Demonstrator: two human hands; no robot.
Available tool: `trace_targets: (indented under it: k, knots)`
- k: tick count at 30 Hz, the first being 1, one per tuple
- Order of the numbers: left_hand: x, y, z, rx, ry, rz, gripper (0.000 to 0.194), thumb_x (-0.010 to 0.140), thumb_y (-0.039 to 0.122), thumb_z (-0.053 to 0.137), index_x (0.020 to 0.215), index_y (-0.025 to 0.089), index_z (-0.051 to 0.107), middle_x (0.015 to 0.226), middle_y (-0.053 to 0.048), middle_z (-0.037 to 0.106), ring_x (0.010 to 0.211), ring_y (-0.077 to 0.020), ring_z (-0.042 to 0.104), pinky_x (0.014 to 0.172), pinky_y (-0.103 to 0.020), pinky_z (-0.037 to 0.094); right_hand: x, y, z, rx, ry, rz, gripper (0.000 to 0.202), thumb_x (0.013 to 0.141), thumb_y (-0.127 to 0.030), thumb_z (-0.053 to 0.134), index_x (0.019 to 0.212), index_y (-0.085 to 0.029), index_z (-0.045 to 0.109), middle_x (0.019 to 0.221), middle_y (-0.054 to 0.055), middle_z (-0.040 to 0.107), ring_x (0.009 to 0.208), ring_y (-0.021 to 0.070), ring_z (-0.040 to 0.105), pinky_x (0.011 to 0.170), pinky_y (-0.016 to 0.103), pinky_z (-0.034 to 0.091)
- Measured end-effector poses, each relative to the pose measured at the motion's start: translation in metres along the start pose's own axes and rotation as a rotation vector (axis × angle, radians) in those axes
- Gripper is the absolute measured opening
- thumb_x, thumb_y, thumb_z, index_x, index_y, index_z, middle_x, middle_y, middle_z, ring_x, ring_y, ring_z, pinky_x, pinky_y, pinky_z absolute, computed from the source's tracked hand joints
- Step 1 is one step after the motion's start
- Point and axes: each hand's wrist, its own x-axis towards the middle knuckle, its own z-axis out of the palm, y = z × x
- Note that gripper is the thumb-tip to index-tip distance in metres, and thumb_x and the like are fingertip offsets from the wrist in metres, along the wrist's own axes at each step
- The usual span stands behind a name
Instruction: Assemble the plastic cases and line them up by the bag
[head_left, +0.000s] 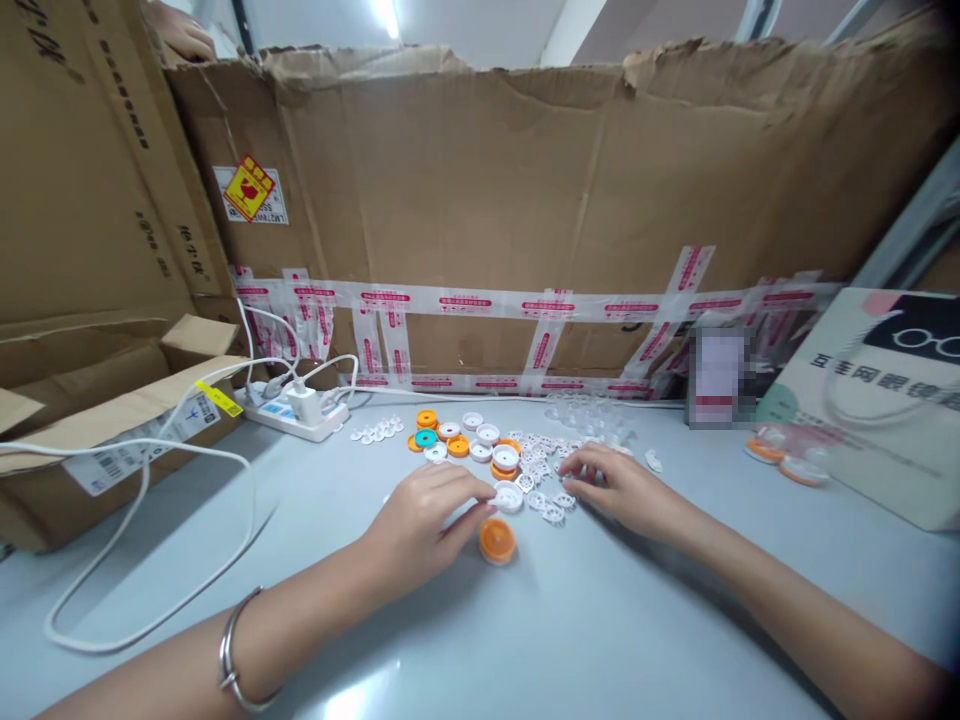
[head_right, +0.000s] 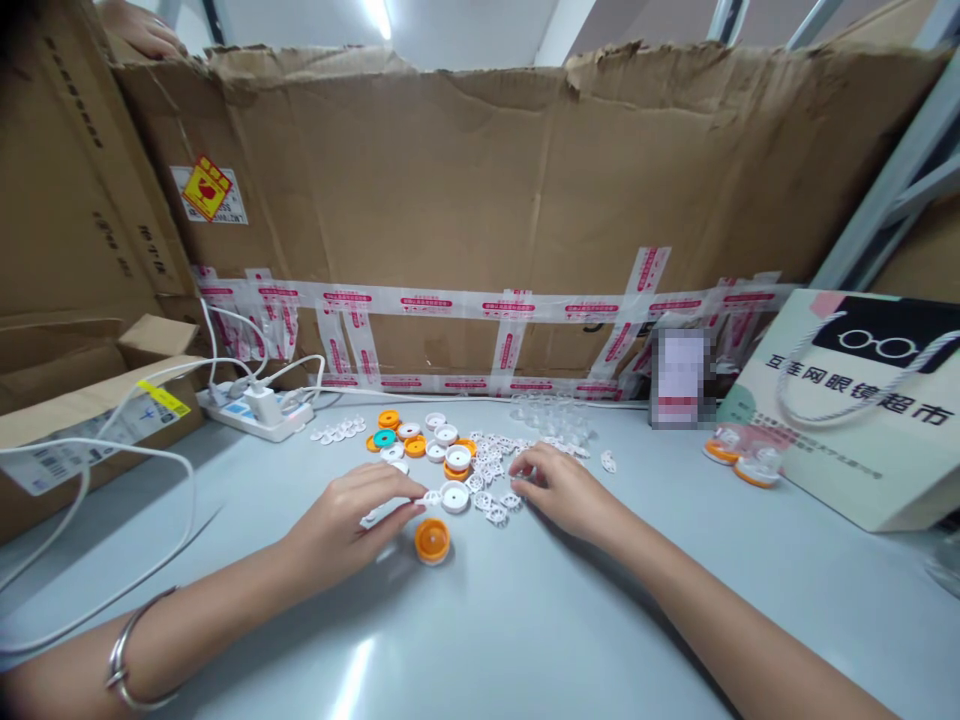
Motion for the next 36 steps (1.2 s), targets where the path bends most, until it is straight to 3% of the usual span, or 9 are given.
trace_targets:
  k: [3, 10, 15, 18, 22, 28, 36]
  knots:
    - [0.001, 0.000, -0.001, 0.005, 0.015, 0.009, 0.013, 0.087, 0.019, 0.050, 0.089, 0.016, 0.062, 0.079, -0.005, 0.066, 0.075, -0.0155, 0.059, 0.068, -0.028, 0.046, 0.000, 0.004, 0.004, 0.020, -0.032, 0.019, 0.020, 0.077, -0.034, 0.053, 0.087, -0.020, 0.063, 0.084, 0.005, 0.059, 0.073, 0.0177, 0.055, 0.069, 0.032, 0.043]
    - [0.001, 0.001, -0.002, 0.005, 0.031, 0.006, 0.012, 0.086, 0.018, 0.051, 0.089, 0.016, 0.062, 0.080, -0.004, 0.067, 0.075, -0.0155, 0.060, 0.069, -0.029, 0.046, 0.001, 0.003, 0.002, 0.193, 0.024, 0.087, 0.016, 0.073, -0.035, 0.058, 0.071, -0.019, 0.059, 0.062, 0.000, 0.058, 0.059, 0.0150, 0.051, 0.056, 0.028, 0.038]
    - [0.001, 0.000, 0.000, 0.012, 0.079, 0.022, 0.009, 0.085, 0.018, 0.054, 0.088, 0.016, 0.062, 0.079, -0.004, 0.067, 0.074, -0.0151, 0.060, 0.068, -0.028, 0.046, -0.005, -0.031, 0.006, 0.677, 0.083, 0.147, 0.024, 0.070, -0.039, 0.064, 0.073, -0.017, 0.054, 0.064, -0.001, 0.058, 0.060, 0.0120, 0.055, 0.059, 0.026, 0.043]
    - [0.001, 0.002, 0.003, 0.071, 0.119, 0.085, 0.007, 0.084, 0.019, 0.056, 0.086, 0.016, 0.062, 0.075, -0.003, 0.067, 0.071, -0.0148, 0.060, 0.067, -0.028, 0.046, -0.015, -0.060, 0.018, 0.964, 0.020, 0.171, 0.031, 0.065, -0.041, 0.070, 0.073, -0.018, 0.052, 0.062, -0.003, 0.060, 0.058, 0.0110, 0.058, 0.060, 0.026, 0.047]
    - [-0.001, 0.008, 0.007, 0.205, 0.112, 0.193, 0.009, 0.085, 0.015, 0.053, 0.083, 0.015, 0.062, 0.070, -0.002, 0.065, 0.069, -0.0138, 0.059, 0.067, -0.027, 0.043, -0.027, -0.080, 0.032, 1.144, -0.074, 0.180, 0.031, 0.064, -0.039, 0.072, 0.081, -0.018, 0.057, 0.066, -0.003, 0.063, 0.062, 0.0120, 0.063, 0.065, 0.027, 0.051]
    - [-0.001, 0.011, 0.007, 0.384, 0.048, 0.295, 0.017, 0.088, 0.012, 0.046, 0.077, 0.014, 0.058, 0.065, -0.001, 0.061, 0.065, -0.0122, 0.054, 0.066, -0.027, 0.041, -0.030, -0.077, 0.034, 1.293, -0.094, 0.292, 0.026, 0.065, -0.035, 0.073, 0.085, -0.018, 0.069, 0.085, 0.002, 0.069, 0.079, 0.0122, 0.063, 0.079, 0.025, 0.050]
    - [-0.001, 0.010, 0.003, 0.417, 0.024, 0.299, 0.018, 0.089, 0.012, 0.043, 0.082, 0.014, 0.059, 0.068, -0.002, 0.061, 0.065, -0.0120, 0.055, 0.066, -0.027, 0.041, -0.031, -0.078, 0.029, 1.421, -0.163, 0.339, 0.025, 0.065, -0.030, 0.075, 0.087, -0.020, 0.067, 0.081, 0.000, 0.067, 0.077, 0.0099, 0.064, 0.080, 0.022, 0.051]
